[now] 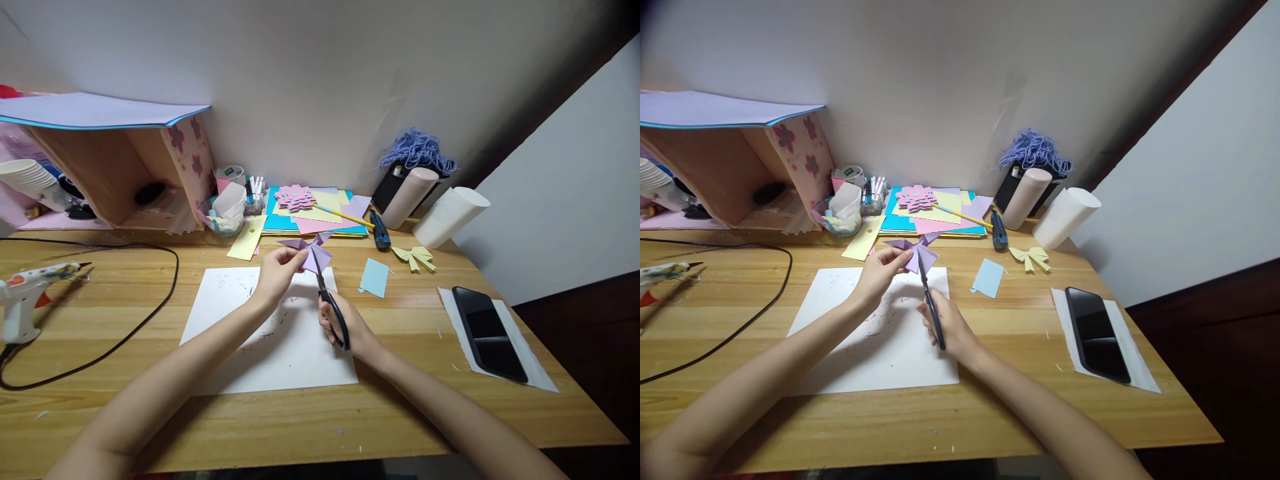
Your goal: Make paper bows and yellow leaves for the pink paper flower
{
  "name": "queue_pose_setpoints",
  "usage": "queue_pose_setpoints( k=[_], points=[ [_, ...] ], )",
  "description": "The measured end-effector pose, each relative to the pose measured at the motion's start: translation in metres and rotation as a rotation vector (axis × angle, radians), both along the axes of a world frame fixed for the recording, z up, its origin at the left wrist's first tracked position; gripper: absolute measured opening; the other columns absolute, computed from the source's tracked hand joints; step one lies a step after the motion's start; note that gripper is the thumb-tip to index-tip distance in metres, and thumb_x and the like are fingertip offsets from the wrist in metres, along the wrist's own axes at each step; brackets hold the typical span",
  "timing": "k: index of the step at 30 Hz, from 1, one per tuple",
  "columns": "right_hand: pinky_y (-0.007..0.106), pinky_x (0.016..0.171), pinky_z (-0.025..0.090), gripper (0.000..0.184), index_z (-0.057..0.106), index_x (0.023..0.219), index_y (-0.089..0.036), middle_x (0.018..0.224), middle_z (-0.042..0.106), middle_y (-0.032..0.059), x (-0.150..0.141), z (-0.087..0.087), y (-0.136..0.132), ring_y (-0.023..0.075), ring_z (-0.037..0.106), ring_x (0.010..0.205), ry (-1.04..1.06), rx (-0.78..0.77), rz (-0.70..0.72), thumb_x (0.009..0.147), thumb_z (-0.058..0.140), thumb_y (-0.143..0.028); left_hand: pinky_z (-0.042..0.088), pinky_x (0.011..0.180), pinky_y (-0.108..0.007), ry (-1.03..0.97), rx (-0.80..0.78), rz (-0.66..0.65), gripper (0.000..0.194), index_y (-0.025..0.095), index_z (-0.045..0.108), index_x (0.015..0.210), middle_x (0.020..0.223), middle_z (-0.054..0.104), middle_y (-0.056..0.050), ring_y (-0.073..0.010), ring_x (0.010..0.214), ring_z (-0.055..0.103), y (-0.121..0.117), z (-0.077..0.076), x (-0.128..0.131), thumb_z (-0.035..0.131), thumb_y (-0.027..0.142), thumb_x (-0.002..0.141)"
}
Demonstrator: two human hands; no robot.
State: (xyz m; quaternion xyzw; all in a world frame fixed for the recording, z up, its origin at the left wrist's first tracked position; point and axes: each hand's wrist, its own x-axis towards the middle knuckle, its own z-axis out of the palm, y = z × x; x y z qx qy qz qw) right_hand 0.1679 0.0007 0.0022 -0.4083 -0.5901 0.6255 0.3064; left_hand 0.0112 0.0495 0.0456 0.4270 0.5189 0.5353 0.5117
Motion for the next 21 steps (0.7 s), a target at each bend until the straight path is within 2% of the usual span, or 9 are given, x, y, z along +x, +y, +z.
queue_pose_setpoints(
  k=[8,11,15,21],
  points=[
    [0.018,0.038,0.039,0.049,0.037,0.078,-0.021,0.054,0.035,-0.0087,-0.001,-0.003,0.001,0.0058,0.037,0.039,0.010,0.018,0.020,0.077,0.038,-0.070,0.045,0.064,-0.026,-0.023,-0.007,-0.013,0.029,0.013,0.063,0.064,0.063,0.061,-0.002,-0.0111,0.060,0.054,-0.001,-0.001,-0.001,0.072,0.040,0.062],
    [0.018,0.036,0.038,0.049,0.037,0.078,-0.021,0.054,0.035,-0.0086,0.000,-0.005,0.002,0.0056,0.038,0.038,0.006,0.020,0.015,0.078,0.037,-0.070,0.045,0.064,-0.026,-0.017,-0.015,-0.027,0.027,0.012,0.065,0.069,0.066,0.063,-0.003,-0.0115,0.062,0.054,0.000,0.000,-0.002,0.071,0.038,0.063],
    [0.017,0.034,0.038,0.048,0.037,0.077,-0.021,0.055,0.035,-0.0086,0.001,-0.002,0.002,0.0049,0.037,0.037,-0.006,0.016,0.010,0.079,0.037,-0.069,0.044,0.062,-0.025,0.011,-0.026,-0.045,0.029,0.011,0.068,0.079,0.071,0.065,-0.005,-0.0123,0.064,0.055,0.001,0.003,-0.003,0.069,0.036,0.065],
    [0.016,0.033,0.038,0.041,0.037,0.078,-0.020,0.059,0.039,-0.0076,0.001,0.006,0.001,0.0038,0.037,0.038,-0.012,-0.003,-0.012,0.081,0.043,-0.061,0.044,0.063,-0.026,0.005,-0.038,-0.062,0.028,0.010,0.068,0.080,0.071,0.065,-0.005,-0.0126,0.064,0.055,0.000,0.008,-0.003,0.068,0.034,0.066]
  ],
)
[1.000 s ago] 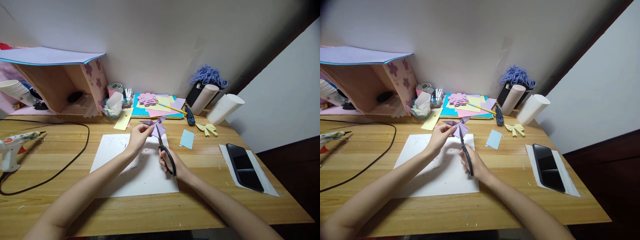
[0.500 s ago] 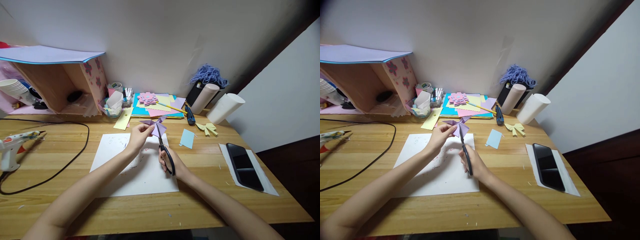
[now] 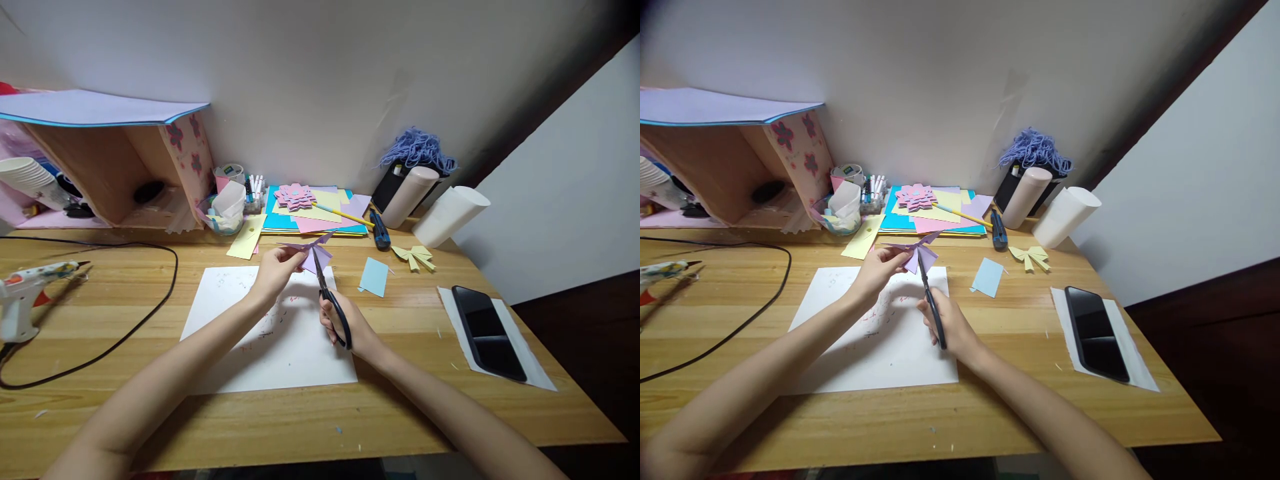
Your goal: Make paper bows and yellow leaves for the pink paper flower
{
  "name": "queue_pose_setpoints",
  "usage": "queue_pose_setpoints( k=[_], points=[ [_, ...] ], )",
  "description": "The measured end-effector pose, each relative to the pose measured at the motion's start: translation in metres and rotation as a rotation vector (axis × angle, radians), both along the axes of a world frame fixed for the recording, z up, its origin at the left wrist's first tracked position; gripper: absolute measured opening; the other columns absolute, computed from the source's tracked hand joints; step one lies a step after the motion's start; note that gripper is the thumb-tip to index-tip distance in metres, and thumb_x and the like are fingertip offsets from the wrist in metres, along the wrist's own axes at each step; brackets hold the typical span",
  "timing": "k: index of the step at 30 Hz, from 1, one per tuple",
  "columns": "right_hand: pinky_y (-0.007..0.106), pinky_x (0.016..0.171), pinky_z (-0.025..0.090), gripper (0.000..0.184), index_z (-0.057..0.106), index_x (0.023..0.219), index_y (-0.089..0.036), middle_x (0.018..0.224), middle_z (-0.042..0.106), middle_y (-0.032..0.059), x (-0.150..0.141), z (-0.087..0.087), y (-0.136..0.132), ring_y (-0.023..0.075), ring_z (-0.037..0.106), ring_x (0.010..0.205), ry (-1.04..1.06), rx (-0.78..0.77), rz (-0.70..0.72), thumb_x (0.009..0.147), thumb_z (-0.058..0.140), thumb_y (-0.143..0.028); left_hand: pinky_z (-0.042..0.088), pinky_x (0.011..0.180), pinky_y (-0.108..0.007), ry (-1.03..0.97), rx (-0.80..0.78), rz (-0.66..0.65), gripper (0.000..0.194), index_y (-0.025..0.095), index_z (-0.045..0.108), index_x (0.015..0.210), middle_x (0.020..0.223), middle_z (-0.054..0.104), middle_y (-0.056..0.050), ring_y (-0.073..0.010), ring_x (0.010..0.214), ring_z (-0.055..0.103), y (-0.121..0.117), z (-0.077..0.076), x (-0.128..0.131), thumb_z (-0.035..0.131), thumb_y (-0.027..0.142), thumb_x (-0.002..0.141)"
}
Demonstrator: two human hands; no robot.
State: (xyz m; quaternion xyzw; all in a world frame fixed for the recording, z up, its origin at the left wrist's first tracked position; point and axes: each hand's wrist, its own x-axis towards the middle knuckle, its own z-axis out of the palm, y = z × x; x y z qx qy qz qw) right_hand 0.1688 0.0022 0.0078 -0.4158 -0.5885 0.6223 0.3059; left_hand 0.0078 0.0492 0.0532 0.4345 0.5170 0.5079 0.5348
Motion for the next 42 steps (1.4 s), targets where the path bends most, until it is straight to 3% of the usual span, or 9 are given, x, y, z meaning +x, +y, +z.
queue_pose_setpoints(
  k=[9,16,20,25,28,33,36,38,42],
  points=[
    [0.017,0.034,0.037,0.043,0.036,0.077,-0.021,0.060,0.039,-0.0074,0.000,0.000,0.000,0.0045,0.037,0.038,0.012,-0.014,-0.016,0.078,0.046,-0.063,0.046,0.070,-0.027,-0.061,-0.034,0.001,0.026,0.012,0.068,0.081,0.081,0.067,-0.007,-0.0123,0.068,0.056,-0.002,0.000,0.001,0.069,0.033,0.066],
    [0.020,0.040,0.038,0.050,0.038,0.078,-0.021,0.055,0.034,-0.0078,0.001,-0.002,-0.002,0.0069,0.036,0.042,-0.029,0.005,0.119,0.077,0.037,-0.071,0.048,0.067,-0.027,-0.048,0.062,0.092,0.029,0.012,0.065,0.075,0.074,0.065,-0.004,-0.0137,0.068,0.058,0.007,-0.005,-0.005,0.071,0.038,0.063],
    [0.022,0.039,0.037,0.054,0.038,0.077,-0.021,0.054,0.036,-0.0071,0.015,0.002,0.019,0.0082,0.037,0.040,-0.113,-0.011,-0.070,0.074,0.032,-0.075,0.049,0.072,-0.029,-0.045,0.187,0.217,0.027,0.012,0.066,0.077,0.077,0.068,-0.005,-0.0152,0.073,0.060,0.016,-0.012,-0.011,0.069,0.035,0.064],
    [0.026,0.050,0.037,0.039,0.047,0.071,-0.020,0.060,0.055,0.0022,0.056,0.016,0.060,0.0176,0.055,0.057,-0.788,0.247,-0.391,0.076,0.047,-0.059,0.050,0.069,-0.030,0.077,0.288,0.206,0.016,0.014,0.068,0.073,0.074,0.070,-0.005,-0.0171,0.069,0.063,0.015,-0.017,-0.012,0.065,0.029,0.068],
    [0.029,0.057,0.036,0.030,0.053,0.071,-0.019,0.073,0.063,0.0105,0.072,0.020,0.070,0.0258,0.060,0.074,-1.166,0.326,-0.410,0.078,0.049,-0.048,0.050,0.068,-0.029,0.136,0.384,0.157,0.012,0.017,0.070,0.076,0.076,0.071,-0.004,-0.0172,0.070,0.063,0.008,-0.017,-0.010,0.063,0.025,0.071],
    [0.034,0.062,0.040,0.030,0.059,0.083,-0.014,0.085,0.065,0.0180,0.074,0.012,0.067,0.0302,0.061,0.082,-1.328,0.383,-0.352,0.083,0.046,-0.041,0.049,0.070,-0.030,0.210,0.472,0.132,0.013,0.020,0.072,0.076,0.077,0.071,-0.003,-0.0186,0.073,0.063,-0.003,-0.017,-0.007,0.064,0.030,0.072],
    [0.037,0.073,0.042,0.031,0.061,0.085,-0.013,0.095,0.062,0.0186,0.071,0.016,0.065,0.0309,0.057,0.094,-1.199,0.508,-0.455,0.084,0.046,-0.041,0.049,0.072,-0.031,0.244,0.459,0.100,0.014,0.021,0.072,0.073,0.075,0.070,-0.004,-0.0195,0.073,0.062,-0.006,-0.017,-0.004,0.064,0.033,0.072],
    [0.038,0.083,0.042,0.037,0.061,0.094,-0.016,0.105,0.060,0.0156,0.067,0.024,0.062,0.0276,0.055,0.102,-0.872,0.575,-0.508,0.086,0.042,-0.047,0.049,0.072,-0.031,0.248,0.465,0.049,0.015,0.022,0.072,0.074,0.076,0.069,-0.004,-0.0192,0.073,0.062,-0.007,-0.018,-0.002,0.062,0.033,0.074],
    [0.034,0.090,0.042,0.054,0.059,0.106,-0.019,0.109,0.062,0.0090,0.054,0.040,0.053,0.0204,0.057,0.102,-0.107,0.353,-0.252,0.089,0.026,-0.057,0.048,0.071,-0.031,0.295,0.454,-0.054,0.015,0.022,0.071,0.078,0.079,0.069,-0.004,-0.0185,0.074,0.061,-0.010,-0.022,0.002,0.058,0.030,0.076]
  ],
)
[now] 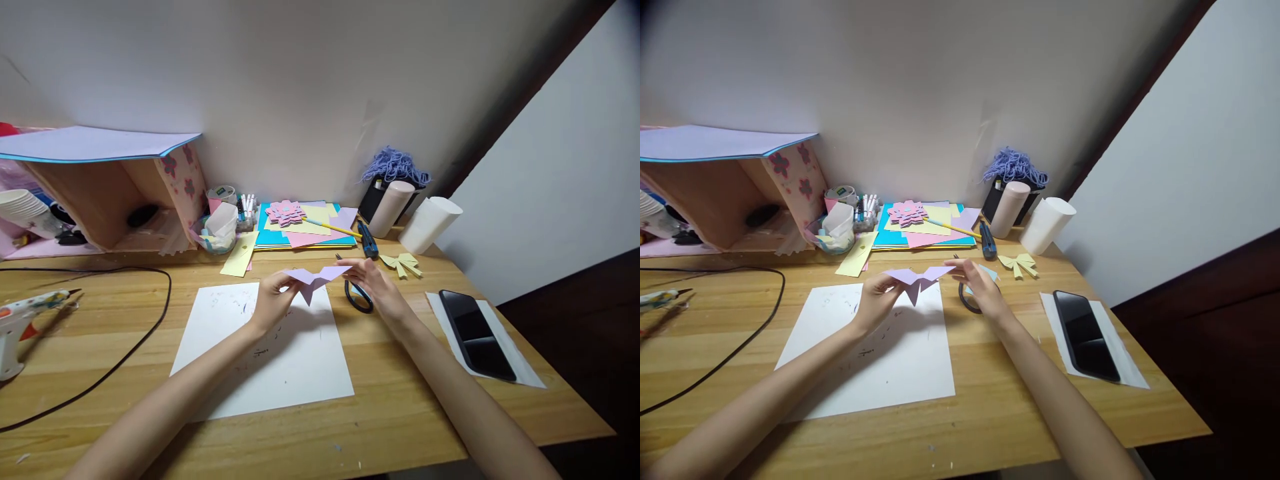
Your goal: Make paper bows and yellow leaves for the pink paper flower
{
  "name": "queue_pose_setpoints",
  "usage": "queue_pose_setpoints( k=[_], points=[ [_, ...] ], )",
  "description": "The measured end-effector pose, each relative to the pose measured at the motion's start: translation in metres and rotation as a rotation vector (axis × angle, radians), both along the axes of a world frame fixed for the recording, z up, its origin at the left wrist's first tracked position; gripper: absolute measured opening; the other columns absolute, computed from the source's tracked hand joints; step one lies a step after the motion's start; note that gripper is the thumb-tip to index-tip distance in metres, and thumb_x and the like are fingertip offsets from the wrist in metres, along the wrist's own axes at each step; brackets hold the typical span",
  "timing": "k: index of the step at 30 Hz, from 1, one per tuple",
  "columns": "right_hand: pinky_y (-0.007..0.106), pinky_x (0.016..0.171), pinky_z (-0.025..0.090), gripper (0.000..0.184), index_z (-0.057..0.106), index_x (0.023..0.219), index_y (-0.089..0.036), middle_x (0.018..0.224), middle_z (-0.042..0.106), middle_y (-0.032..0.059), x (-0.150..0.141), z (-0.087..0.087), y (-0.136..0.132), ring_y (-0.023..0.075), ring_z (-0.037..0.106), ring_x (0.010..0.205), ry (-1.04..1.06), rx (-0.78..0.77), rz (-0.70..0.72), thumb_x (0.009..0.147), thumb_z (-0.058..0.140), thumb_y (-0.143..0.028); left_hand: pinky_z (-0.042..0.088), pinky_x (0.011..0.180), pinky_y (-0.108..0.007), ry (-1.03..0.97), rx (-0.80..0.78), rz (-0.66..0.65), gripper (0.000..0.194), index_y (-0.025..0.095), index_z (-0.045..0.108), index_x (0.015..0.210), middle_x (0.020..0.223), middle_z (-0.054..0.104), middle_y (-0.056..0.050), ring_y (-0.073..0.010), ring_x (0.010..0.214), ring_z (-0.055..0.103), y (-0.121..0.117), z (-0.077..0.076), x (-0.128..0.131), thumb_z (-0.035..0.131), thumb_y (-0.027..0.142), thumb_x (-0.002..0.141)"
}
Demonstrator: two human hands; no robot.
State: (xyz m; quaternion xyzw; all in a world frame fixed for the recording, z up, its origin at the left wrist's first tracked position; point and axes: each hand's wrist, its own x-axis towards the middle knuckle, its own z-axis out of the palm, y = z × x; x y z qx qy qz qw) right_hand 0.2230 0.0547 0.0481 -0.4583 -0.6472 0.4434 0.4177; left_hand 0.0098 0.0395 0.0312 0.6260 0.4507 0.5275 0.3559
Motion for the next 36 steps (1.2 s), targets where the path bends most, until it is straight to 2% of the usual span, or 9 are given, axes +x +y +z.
queue_pose_setpoints(
  k=[3,5,9,15,21,25,27,31,36],
  points=[
    [0.033,0.087,0.042,0.038,0.063,0.090,-0.018,0.097,0.066,0.0062,-0.010,0.000,-0.006,0.0208,0.059,0.095,0.043,-0.131,0.046,0.077,0.055,-0.052,0.048,0.070,-0.029,0.026,-0.061,-0.080,0.017,0.020,0.070,0.076,0.077,0.069,-0.004,-0.0181,0.073,0.061,-0.002,-0.004,0.003,0.056,0.029,0.076],
    [0.031,0.085,0.042,0.029,0.062,0.082,-0.018,0.089,0.066,0.0040,-0.014,-0.005,-0.007,0.0196,0.059,0.089,0.048,-0.182,0.043,0.073,0.062,-0.046,0.046,0.067,-0.027,0.021,-0.118,-0.110,0.015,0.019,0.070,0.075,0.074,0.069,-0.004,-0.0171,0.070,0.061,-0.002,-0.006,0.005,0.057,0.027,0.074],
    [0.027,0.080,0.042,0.023,0.059,0.078,-0.017,0.081,0.063,0.0009,-0.017,-0.017,-0.004,0.0154,0.058,0.080,0.109,-0.213,0.026,0.075,0.060,-0.040,0.043,0.062,-0.024,-0.004,-0.254,-0.108,0.011,0.018,0.069,0.073,0.070,0.067,-0.002,-0.0151,0.066,0.059,-0.002,-0.008,0.010,0.058,0.020,0.070],
    [0.025,0.070,0.041,0.022,0.056,0.075,-0.017,0.072,0.057,-0.0017,-0.019,-0.022,-0.002,0.0129,0.054,0.070,0.043,-0.150,-0.051,0.075,0.057,-0.039,0.044,0.065,-0.027,-0.098,-0.440,-0.263,0.026,0.018,0.069,0.084,0.082,0.069,-0.006,-0.0167,0.072,0.060,-0.004,-0.001,0.015,0.068,0.038,0.067],
    [0.024,0.059,0.041,0.023,0.053,0.074,-0.018,0.067,0.053,-0.0029,-0.020,-0.022,-0.005,0.0111,0.050,0.059,0.023,-0.138,-0.035,0.075,0.058,-0.040,0.039,0.057,-0.025,-0.112,-0.502,-0.211,0.031,0.017,0.066,0.064,0.066,0.064,-0.004,-0.0136,0.061,0.054,-0.005,0.001,0.015,0.062,0.047,0.072],
    [0.024,0.058,0.043,0.026,0.052,0.072,-0.018,0.065,0.051,-0.0025,-0.021,-0.020,-0.006,0.0114,0.051,0.059,0.054,-0.161,-0.032,0.076,0.057,-0.043,0.033,0.051,-0.023,-0.166,-0.562,-0.181,0.033,0.017,0.063,0.060,0.057,0.058,0.001,-0.0101,0.052,0.045,-0.004,-0.001,0.016,0.062,0.047,0.072],
    [0.025,0.061,0.046,0.027,0.053,0.079,-0.018,0.073,0.055,-0.0008,-0.020,-0.017,-0.006,0.0120,0.054,0.064,0.088,-0.170,-0.001,0.074,0.060,-0.044,0.031,0.050,-0.022,-0.194,-0.593,-0.161,0.033,0.016,0.062,0.059,0.055,0.056,0.001,-0.0097,0.050,0.043,-0.005,-0.001,0.016,0.063,0.047,0.071],
    [0.029,0.072,0.050,0.043,0.054,0.102,-0.021,0.104,0.058,0.0044,-0.010,-0.010,-0.005,0.0145,0.060,0.079,0.053,-0.052,0.110,0.066,0.072,-0.036,0.031,0.049,-0.023,-0.244,-0.650,-0.105,0.030,0.016,0.064,0.062,0.054,0.056,0.001,-0.0099,0.049,0.043,-0.004,0.001,0.016,0.065,0.045,0.070],
    [0.032,0.071,0.048,0.017,0.065,0.091,-0.022,0.093,0.063,0.0055,0.000,-0.002,-0.006,0.0182,0.060,0.082,-0.263,0.293,0.174,0.082,0.056,-0.034,0.037,0.054,-0.025,-0.239,-0.676,-0.100,0.030,0.016,0.067,0.064,0.057,0.060,-0.001,-0.0122,0.054,0.050,-0.002,0.001,0.015,0.067,0.046,0.066]
  ],
)
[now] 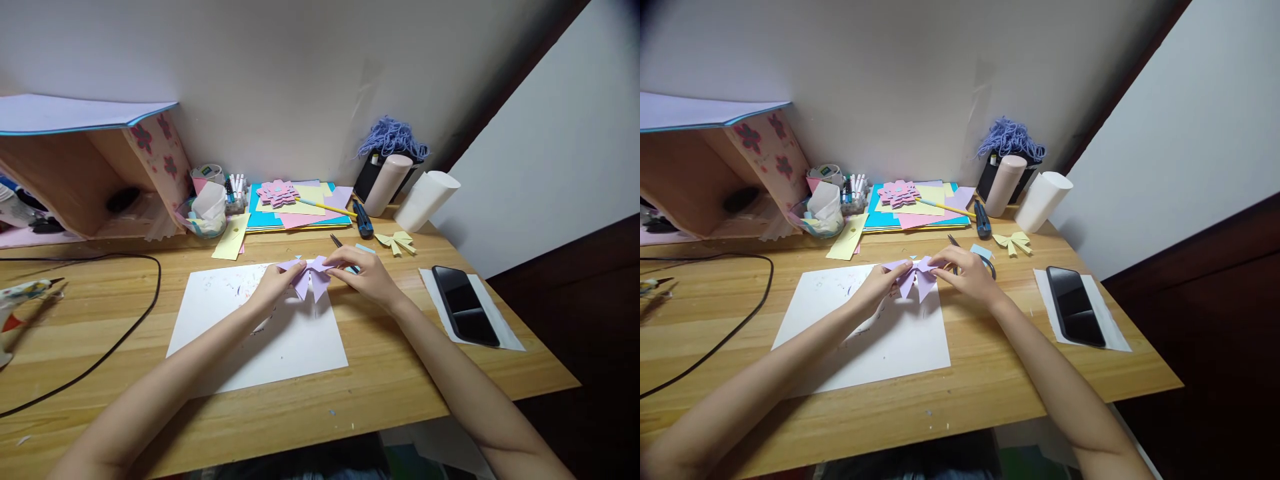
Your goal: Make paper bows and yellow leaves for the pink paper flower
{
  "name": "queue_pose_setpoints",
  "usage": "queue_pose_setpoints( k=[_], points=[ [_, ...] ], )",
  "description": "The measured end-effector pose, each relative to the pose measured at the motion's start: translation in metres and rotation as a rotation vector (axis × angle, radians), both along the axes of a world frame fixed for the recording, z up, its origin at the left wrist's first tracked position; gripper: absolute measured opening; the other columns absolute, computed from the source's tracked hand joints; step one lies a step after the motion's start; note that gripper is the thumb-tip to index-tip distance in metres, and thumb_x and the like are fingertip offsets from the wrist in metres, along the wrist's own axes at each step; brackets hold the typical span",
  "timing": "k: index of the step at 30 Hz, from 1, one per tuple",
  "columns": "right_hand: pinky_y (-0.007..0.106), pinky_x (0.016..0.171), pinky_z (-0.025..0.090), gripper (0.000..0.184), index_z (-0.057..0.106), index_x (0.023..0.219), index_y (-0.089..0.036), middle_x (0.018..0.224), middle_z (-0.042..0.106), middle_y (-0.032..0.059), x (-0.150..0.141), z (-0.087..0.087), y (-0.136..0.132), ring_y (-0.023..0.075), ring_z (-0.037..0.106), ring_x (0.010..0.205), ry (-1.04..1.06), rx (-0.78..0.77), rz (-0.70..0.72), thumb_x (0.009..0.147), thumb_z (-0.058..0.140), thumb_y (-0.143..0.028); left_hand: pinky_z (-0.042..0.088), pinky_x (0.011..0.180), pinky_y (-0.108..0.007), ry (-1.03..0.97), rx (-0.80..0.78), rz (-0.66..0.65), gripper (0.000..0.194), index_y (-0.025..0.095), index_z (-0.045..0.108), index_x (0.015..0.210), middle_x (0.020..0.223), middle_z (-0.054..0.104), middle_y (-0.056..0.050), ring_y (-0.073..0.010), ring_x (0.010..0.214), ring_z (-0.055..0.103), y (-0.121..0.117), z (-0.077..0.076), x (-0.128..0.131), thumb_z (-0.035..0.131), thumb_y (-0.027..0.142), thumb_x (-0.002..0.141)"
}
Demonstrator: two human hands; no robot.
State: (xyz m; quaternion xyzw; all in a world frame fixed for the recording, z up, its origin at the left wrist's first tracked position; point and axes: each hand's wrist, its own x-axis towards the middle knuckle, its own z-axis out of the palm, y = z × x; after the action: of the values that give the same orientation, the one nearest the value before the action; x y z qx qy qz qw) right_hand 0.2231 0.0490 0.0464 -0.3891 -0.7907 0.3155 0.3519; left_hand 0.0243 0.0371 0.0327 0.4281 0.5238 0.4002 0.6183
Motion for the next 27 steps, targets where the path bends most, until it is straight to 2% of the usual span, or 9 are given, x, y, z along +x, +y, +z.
queue_pose_setpoints(
  k=[4,9,11,13,15,18,21,24,27],
  points=[
    [0.029,0.069,0.046,0.020,0.065,0.093,-0.022,0.086,0.066,0.0059,0.003,-0.008,0.002,0.0176,0.060,0.080,-0.177,0.315,-0.039,0.089,0.048,-0.030,0.043,0.066,-0.027,-0.001,-0.038,-0.064,0.033,0.015,0.069,0.074,0.072,0.067,-0.005,-0.0152,0.067,0.058,0.001,-0.001,-0.002,0.067,0.047,0.066],
    [0.023,0.052,0.038,0.016,0.066,0.088,-0.021,0.073,0.068,0.0024,0.009,-0.017,0.006,0.0120,0.059,0.062,-0.465,0.840,-0.061,0.088,0.051,-0.022,0.044,0.080,-0.031,-0.115,-0.106,-0.195,0.039,0.019,0.070,0.094,0.094,0.069,-0.007,-0.0177,0.086,0.061,0.001,-0.002,-0.005,0.069,0.046,0.067],
    [0.023,0.050,0.036,0.017,0.066,0.087,-0.022,0.071,0.068,0.0009,0.012,-0.016,0.006,0.0104,0.058,0.058,-0.525,0.961,-0.033,0.088,0.050,-0.018,0.044,0.081,-0.032,-0.146,-0.104,-0.229,0.040,0.018,0.069,0.096,0.098,0.068,-0.008,-0.0184,0.087,0.061,0.002,-0.004,-0.006,0.071,0.044,0.065],
    [0.023,0.051,0.037,0.019,0.066,0.089,-0.022,0.072,0.069,0.0007,0.014,-0.014,0.005,0.0100,0.058,0.059,-0.546,0.995,-0.016,0.088,0.049,-0.014,0.044,0.081,-0.032,-0.151,-0.097,-0.245,0.040,0.017,0.069,0.096,0.098,0.068,-0.009,-0.0186,0.087,0.060,0.003,-0.005,-0.007,0.072,0.042,0.065],
    [0.023,0.052,0.039,0.018,0.067,0.092,-0.023,0.074,0.069,0.0012,0.015,-0.011,0.004,0.0105,0.059,0.061,-0.529,0.956,-0.018,0.088,0.050,-0.017,0.044,0.079,-0.031,-0.146,-0.079,-0.257,0.039,0.015,0.069,0.095,0.096,0.067,-0.010,-0.0180,0.085,0.060,0.004,-0.006,-0.008,0.072,0.041,0.065],
    [0.025,0.060,0.044,0.023,0.066,0.100,-0.023,0.085,0.070,0.0046,0.014,-0.008,0.005,0.0142,0.062,0.072,-0.424,0.767,-0.018,0.084,0.056,-0.037,0.044,0.073,-0.029,-0.118,-0.022,-0.254,0.039,0.014,0.068,0.093,0.091,0.068,-0.009,-0.0176,0.080,0.060,0.004,-0.005,-0.007,0.071,0.041,0.065],
    [0.028,0.070,0.047,0.038,0.063,0.107,-0.020,0.098,0.068,0.0074,0.008,-0.007,0.005,0.0178,0.063,0.084,-0.214,0.417,0.012,0.081,0.056,-0.047,0.040,0.060,-0.024,0.020,0.083,-0.173,0.034,0.014,0.068,0.080,0.075,0.066,-0.004,-0.0147,0.068,0.056,0.002,-0.002,-0.006,0.071,0.044,0.064],
    [0.028,0.069,0.048,0.029,0.065,0.097,-0.019,0.094,0.068,0.0055,0.000,-0.009,0.004,0.0176,0.062,0.083,-0.026,0.060,-0.025,0.082,0.056,-0.042,0.033,0.052,-0.021,0.122,0.186,-0.110,0.032,0.015,0.066,0.071,0.064,0.060,0.000,-0.0109,0.058,0.050,0.000,0.002,-0.004,0.070,0.046,0.065],
    [0.029,0.068,0.049,0.023,0.066,0.083,-0.018,0.082,0.068,0.0041,-0.006,-0.013,0.004,0.0173,0.062,0.077,0.121,-0.188,-0.049,0.078,0.061,-0.039,0.033,0.052,-0.021,0.150,0.233,-0.082,0.031,0.015,0.066,0.073,0.065,0.060,0.001,-0.0100,0.057,0.048,-0.003,0.007,-0.003,0.069,0.045,0.066]
  ],
)
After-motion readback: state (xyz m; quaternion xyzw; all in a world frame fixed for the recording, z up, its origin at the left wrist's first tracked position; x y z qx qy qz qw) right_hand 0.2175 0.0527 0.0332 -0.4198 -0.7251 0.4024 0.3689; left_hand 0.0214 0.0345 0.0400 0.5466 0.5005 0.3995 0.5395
